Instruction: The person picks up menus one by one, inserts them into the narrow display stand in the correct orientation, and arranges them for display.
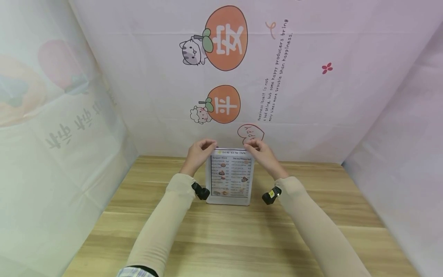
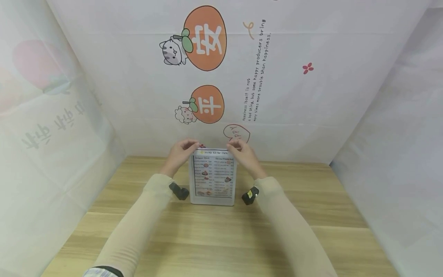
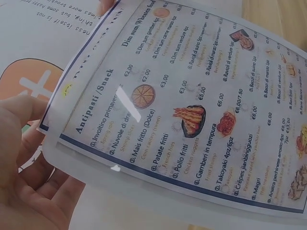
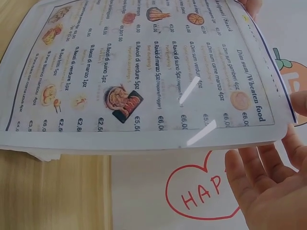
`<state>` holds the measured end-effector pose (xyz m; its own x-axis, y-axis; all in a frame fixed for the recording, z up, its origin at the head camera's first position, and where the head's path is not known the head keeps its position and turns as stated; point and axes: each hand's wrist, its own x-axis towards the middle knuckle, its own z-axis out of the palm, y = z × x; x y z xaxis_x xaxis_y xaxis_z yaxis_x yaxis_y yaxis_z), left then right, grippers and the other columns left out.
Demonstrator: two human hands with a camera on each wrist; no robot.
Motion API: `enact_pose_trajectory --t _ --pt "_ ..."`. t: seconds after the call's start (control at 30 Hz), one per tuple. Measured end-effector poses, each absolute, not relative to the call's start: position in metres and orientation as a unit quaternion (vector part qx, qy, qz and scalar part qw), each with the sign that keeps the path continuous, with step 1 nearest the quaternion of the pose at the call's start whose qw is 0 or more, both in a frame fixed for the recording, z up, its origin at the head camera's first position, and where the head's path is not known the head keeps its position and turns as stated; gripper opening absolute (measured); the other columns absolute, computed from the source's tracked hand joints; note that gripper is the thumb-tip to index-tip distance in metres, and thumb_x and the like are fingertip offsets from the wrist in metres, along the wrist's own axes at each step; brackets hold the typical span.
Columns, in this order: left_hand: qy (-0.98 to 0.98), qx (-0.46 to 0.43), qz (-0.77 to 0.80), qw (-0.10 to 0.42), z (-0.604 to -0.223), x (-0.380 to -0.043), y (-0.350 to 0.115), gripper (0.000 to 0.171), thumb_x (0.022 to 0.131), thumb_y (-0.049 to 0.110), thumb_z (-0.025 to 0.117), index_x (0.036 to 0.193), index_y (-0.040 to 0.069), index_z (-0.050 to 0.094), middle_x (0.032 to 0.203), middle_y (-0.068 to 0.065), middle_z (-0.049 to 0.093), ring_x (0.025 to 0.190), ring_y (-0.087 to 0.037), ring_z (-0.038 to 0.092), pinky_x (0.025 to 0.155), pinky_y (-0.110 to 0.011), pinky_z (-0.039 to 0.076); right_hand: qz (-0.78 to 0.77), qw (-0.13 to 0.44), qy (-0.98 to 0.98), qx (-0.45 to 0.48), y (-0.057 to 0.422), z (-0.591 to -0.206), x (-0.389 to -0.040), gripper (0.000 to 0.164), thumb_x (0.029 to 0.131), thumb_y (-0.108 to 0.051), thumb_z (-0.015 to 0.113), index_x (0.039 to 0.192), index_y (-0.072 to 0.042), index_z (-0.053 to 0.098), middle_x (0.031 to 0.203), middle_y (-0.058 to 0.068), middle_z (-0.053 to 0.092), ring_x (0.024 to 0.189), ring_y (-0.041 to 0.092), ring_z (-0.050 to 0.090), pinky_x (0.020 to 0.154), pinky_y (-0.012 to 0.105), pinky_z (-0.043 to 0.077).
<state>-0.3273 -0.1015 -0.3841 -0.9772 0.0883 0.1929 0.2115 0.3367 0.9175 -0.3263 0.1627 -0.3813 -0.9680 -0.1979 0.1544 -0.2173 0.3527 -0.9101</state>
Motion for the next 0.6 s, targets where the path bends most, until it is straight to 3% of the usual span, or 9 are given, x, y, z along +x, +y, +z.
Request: enact_pose_trajectory --t 0.6 --pt "-0.814 -0.089 -0.572 0.045 -0.395 -0.323 -0.1 0.035 0.099 0.034 0.064 0.126 0.012 0.068 0.118 0.002 0.066 0.107 -0.018 0.06 0.096 -0.04 0.049 0.568 -0.007 -0.813 0.128 0.161 -0.393 -0.322 0.041 0.101 -0.038 0.059 0.128 -0.007 0.057 0.124 0.012 0.056 0.116 0.029 0.05 0.102 0.047 0.04"
